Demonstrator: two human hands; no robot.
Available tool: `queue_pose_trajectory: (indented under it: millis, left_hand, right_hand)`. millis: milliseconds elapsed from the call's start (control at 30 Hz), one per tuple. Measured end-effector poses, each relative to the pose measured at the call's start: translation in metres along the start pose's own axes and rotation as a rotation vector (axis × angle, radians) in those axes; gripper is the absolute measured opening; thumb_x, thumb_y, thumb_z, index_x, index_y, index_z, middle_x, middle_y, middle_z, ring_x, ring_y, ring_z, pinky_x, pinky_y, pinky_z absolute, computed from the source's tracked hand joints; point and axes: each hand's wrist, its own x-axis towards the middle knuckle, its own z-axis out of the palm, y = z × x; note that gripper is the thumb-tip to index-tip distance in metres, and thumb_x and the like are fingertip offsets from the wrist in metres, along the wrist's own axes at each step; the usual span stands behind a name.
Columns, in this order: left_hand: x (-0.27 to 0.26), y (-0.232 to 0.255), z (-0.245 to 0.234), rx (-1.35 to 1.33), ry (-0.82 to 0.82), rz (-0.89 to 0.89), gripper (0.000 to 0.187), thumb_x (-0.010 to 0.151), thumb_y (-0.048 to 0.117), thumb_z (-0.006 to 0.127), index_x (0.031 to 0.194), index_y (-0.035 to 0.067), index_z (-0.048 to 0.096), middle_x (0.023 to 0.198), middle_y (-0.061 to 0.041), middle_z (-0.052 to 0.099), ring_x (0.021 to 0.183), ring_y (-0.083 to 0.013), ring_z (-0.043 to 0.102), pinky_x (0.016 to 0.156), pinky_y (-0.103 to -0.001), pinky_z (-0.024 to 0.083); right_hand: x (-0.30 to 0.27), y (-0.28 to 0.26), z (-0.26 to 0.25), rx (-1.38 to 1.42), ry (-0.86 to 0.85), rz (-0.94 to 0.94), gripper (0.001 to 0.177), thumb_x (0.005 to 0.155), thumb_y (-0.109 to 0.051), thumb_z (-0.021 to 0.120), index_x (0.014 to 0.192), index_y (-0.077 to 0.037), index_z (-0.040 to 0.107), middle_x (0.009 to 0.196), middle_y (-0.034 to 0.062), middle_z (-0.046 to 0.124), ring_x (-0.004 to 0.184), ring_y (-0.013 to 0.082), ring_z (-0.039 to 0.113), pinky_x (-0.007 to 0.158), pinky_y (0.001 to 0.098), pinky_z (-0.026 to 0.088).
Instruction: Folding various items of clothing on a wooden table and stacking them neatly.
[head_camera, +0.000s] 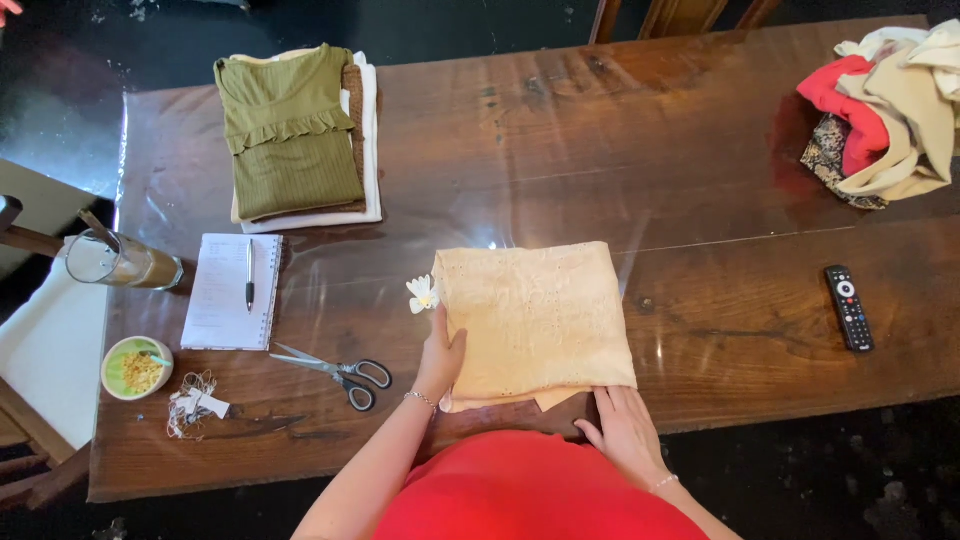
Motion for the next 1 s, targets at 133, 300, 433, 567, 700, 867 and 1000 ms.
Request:
queue_pose_trajectory:
  millis: [133, 300, 433, 567, 700, 867, 1000]
  left_hand:
    - [-0.025, 0.035, -0.02, -0.003, 0.02, -0.055, 0.079, 0.102, 0.024, 0.053, 0.171, 0.023, 0.015, 0.152, -0.018, 0.063, 0.132, -0.0428, 0.065, 0.105, -0.045, 0.05]
    - [-0.024, 0.059, -0.005, 1.079, 0.198, 0.423, 0.083, 0.101, 0.034, 0.065, 0.171, 0.015, 0.025, 0.117, -0.009, 0.062, 0.1, -0.0281, 0.06, 0.085, -0.043, 0.052]
    - [-0.009, 0.069, 0.044, 0.912, 0.043, 0.803, 0.071, 0.099, 0.009, 0.047, 0.167, 0.004, 0.027, 0.162, -0.023, 0.043, 0.153, -0.0415, 0.033, 0.125, -0.061, 0.019]
    - [0.02, 0.026, 0.067, 1.057, 0.345, 0.963, 0.083, 0.101, 0.056, 0.044, 0.168, 0.01, 0.026, 0.178, -0.014, 0.019, 0.165, -0.037, 0.011, 0.131, -0.06, 0.007]
    - [0.017, -0.001, 0.036, 1.143, 0.592, 0.929, 0.1, 0.097, 0.088, 0.043, 0.169, 0.02, 0.028, 0.179, -0.012, 0.02, 0.167, -0.0337, 0.013, 0.134, -0.054, 0.007]
    - [0.032, -0.007, 0.035, 1.015, 0.35, 0.719, 0.096, 0.1, 0.076, 0.05, 0.164, 0.006, 0.034, 0.171, -0.023, 0.032, 0.159, -0.0447, 0.025, 0.124, -0.065, 0.021]
    - [0.03, 0.043, 0.04, 0.932, 0.14, 0.65, 0.087, 0.104, 0.066, 0.048, 0.165, 0.005, 0.035, 0.172, -0.02, 0.031, 0.162, -0.0381, 0.021, 0.132, -0.057, 0.009]
  right_hand:
    - [-0.007, 0.003, -0.006, -0.01, -0.074, 0.035, 0.036, 0.098, -0.056, 0.061, 0.116, -0.026, 0.068, 0.107, -0.004, 0.074, 0.089, 0.0258, 0.072, 0.083, 0.0423, 0.055]
    - [0.049, -0.003, -0.044, 0.235, 0.186, -0.038, 0.051, 0.101, -0.047, 0.064, 0.139, -0.014, 0.069, 0.147, 0.0032, 0.067, 0.139, 0.0236, 0.06, 0.113, 0.0452, 0.048]
    - [0.115, -0.013, -0.035, 0.083, 0.224, -0.09, 0.081, 0.102, -0.055, 0.059, 0.164, -0.009, 0.035, 0.174, 0.0109, 0.031, 0.163, 0.0341, 0.021, 0.13, 0.0528, 0.017]
    - [0.13, 0.005, 0.011, -0.078, 0.241, -0.128, 0.094, 0.099, -0.071, 0.058, 0.167, -0.012, 0.03, 0.177, 0.01, 0.021, 0.164, 0.0311, 0.015, 0.129, 0.0518, 0.012]
    - [0.115, 0.035, 0.048, -0.273, 0.442, -0.135, 0.102, 0.096, -0.086, 0.04, 0.168, -0.015, 0.028, 0.178, 0.0059, 0.025, 0.166, 0.0245, 0.021, 0.132, 0.0461, 0.018]
    - [0.13, 0.03, 0.024, -0.05, 0.26, -0.087, 0.1, 0.093, -0.08, 0.053, 0.164, -0.011, 0.035, 0.175, 0.0122, 0.03, 0.163, 0.0309, 0.023, 0.13, 0.0514, 0.015]
    - [0.178, -0.008, -0.051, 0.085, -0.022, 0.057, 0.097, 0.097, -0.083, 0.04, 0.167, -0.016, 0.033, 0.178, 0.0078, 0.025, 0.166, 0.0301, 0.017, 0.134, 0.0553, 0.013]
